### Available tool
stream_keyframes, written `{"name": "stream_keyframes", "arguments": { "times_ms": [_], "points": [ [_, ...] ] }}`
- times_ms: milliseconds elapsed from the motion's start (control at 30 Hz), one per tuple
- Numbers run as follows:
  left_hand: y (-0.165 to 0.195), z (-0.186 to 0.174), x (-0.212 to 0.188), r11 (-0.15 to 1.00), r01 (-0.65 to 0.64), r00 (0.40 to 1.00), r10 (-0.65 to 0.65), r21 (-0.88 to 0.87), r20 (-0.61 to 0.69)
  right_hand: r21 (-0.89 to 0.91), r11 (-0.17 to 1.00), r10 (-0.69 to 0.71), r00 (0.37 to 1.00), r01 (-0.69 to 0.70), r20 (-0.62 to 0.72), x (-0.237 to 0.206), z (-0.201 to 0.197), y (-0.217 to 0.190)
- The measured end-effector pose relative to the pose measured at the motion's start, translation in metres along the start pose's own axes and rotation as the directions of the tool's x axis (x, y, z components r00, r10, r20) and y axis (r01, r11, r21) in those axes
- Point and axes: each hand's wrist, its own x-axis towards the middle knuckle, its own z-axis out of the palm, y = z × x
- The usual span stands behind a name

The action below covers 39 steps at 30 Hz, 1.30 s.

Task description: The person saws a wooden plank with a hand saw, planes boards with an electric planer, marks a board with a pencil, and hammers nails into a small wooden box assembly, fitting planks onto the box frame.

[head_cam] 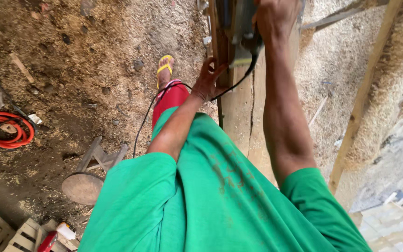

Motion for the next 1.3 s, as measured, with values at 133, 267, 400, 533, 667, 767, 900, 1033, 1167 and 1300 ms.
{"name": "stream_keyframes", "arguments": {
  "times_ms": [133,267,400,533,667,767,900,1033,1167,1300],
  "points": [
    [-0.003,-0.001,-0.005,0.999,-0.043,0.999,0.043,-0.008,-0.016,0.177,0.955,0.226,0.97,-0.24,0.091,-0.101,-0.043,-0.021],
    [-0.009,0.005,-0.009,0.997,-0.038,0.999,0.039,0.073,-0.006,0.127,0.887,0.436,0.895,-0.445,0.088,-0.208,-0.073,-0.033],
    [-0.013,0.01,-0.011,0.99,0.094,0.988,-0.106,0.103,0.113,0.008,0.909,0.417,0.908,-0.418,0.027,-0.285,-0.086,-0.04],
    [-0.013,0.011,-0.012,0.995,0.071,0.994,-0.077,0.064,0.084,0.029,0.903,0.429,0.903,-0.43,0.012,-0.33,-0.086,-0.037],
    [-0.007,0.01,-0.012,0.994,0.099,0.99,-0.103,0.051,0.094,0.098,0.911,0.403,0.915,-0.4,-0.005,-0.337,-0.078,-0.028],
    [-0.005,0.009,-0.013,0.996,0.088,0.993,-0.091,0.034,0.079,0.088,0.892,0.444,0.896,-0.443,0.011,-0.325,-0.072,-0.026],
    [-0.007,0.01,-0.014,0.996,0.083,0.995,-0.086,0.043,0.059,0.087,0.895,0.438,0.899,-0.437,0.011,-0.302,-0.07,-0.029],
    [-0.01,0.013,-0.014,0.996,0.073,0.996,-0.075,0.057,0.045,0.111,0.909,0.404,0.915,-0.402,0.0,-0.279,-0.066,-0.034],
    [-0.011,0.011,-0.014,0.997,0.057,0.998,-0.058,0.055,0.028,0.131,0.917,0.38,0.925,-0.377,0.001,-0.257,-0.06,-0.036],
    [-0.009,0.007,-0.012,0.995,-0.068,0.995,0.073,0.074,-0.065,0.1,0.928,0.361,0.933,-0.359,-0.006,-0.233,-0.056,-0.037]
  ]
}}
